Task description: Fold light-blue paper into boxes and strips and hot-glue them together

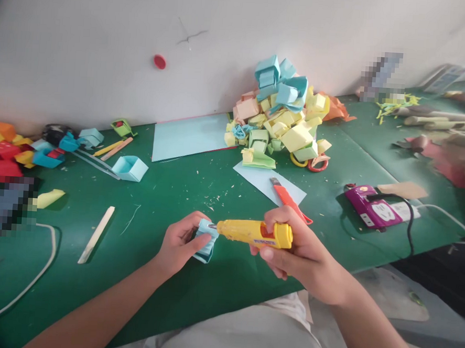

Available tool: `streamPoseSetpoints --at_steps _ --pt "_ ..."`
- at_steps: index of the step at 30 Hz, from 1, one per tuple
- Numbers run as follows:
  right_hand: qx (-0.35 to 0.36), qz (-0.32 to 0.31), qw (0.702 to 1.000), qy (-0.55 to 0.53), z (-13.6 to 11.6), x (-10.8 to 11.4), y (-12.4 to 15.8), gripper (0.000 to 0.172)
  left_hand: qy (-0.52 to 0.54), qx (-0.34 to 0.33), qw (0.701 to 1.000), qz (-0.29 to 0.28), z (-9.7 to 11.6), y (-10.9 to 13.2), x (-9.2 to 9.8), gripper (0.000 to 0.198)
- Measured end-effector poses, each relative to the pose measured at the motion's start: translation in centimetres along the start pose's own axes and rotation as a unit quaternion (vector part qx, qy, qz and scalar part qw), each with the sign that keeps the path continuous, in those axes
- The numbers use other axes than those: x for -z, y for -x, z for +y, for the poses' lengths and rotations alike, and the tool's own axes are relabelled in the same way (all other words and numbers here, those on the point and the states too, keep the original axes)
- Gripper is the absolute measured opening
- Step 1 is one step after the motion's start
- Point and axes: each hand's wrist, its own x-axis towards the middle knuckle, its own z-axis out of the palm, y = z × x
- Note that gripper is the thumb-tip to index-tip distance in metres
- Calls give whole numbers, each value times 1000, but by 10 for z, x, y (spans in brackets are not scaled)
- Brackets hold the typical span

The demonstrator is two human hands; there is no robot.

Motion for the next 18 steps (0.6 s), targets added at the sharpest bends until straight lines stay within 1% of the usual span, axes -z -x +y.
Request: streamPoseSetpoints --at_steps 13,18 --pt "13 3 1000 14 3 4 2 19 7 -10 1000 1 1 0 0 31" --pt "29 -8 999 17 6 5 2 17 6 -15 1000 1 2 -1 -1 31"
